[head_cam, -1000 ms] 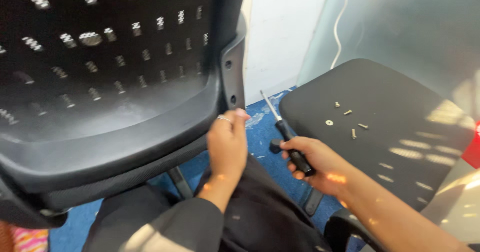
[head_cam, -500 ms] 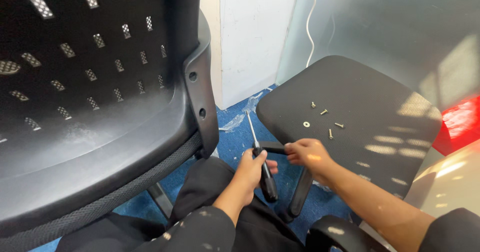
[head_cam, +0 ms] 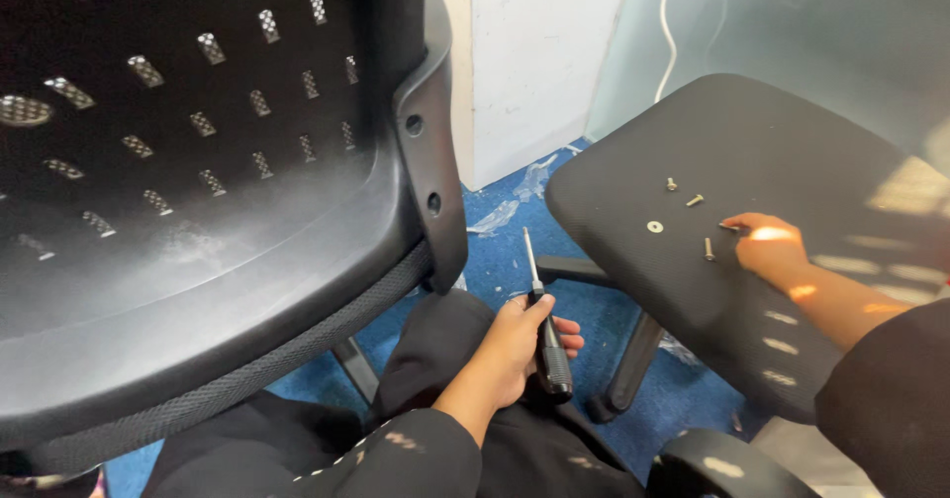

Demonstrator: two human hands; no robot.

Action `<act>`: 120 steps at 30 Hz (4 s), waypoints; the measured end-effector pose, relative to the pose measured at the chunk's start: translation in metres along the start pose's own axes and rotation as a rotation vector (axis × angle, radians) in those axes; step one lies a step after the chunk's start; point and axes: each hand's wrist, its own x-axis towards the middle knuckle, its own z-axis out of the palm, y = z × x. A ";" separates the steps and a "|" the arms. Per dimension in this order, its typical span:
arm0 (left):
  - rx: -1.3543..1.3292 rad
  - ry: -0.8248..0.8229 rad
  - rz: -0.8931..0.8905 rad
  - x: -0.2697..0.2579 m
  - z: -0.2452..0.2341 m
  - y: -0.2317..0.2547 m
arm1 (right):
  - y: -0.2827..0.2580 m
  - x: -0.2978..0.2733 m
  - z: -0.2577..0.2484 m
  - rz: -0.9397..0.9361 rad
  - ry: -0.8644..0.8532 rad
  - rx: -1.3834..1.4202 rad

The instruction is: The person uses a screwdriver to tighten screws on the underside of a black office chair, securing the seat to the backrest. They work on multiple screw holes on both sides of the chair while seated on the floor.

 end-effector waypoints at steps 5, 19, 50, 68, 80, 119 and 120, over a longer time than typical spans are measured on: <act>-0.010 -0.006 -0.021 -0.004 -0.006 0.000 | 0.010 0.025 0.002 -0.024 -0.047 -0.132; 0.039 -0.004 -0.013 -0.004 0.001 0.002 | 0.013 0.012 0.009 -0.015 -0.043 -0.157; -0.048 0.301 0.354 -0.119 -0.031 0.050 | -0.481 -0.050 -0.066 -0.346 -0.319 1.119; 0.014 0.458 0.551 -0.127 -0.066 0.109 | -0.501 -0.045 -0.045 -0.417 0.006 0.881; 0.113 0.515 0.767 -0.086 -0.058 0.159 | -0.509 -0.022 -0.086 -0.545 -0.086 0.654; 0.375 0.456 0.713 -0.054 -0.053 0.193 | -0.513 -0.045 -0.072 -0.760 0.191 0.431; 0.370 0.446 0.709 -0.053 -0.054 0.193 | -0.512 -0.045 -0.073 -0.783 0.209 0.407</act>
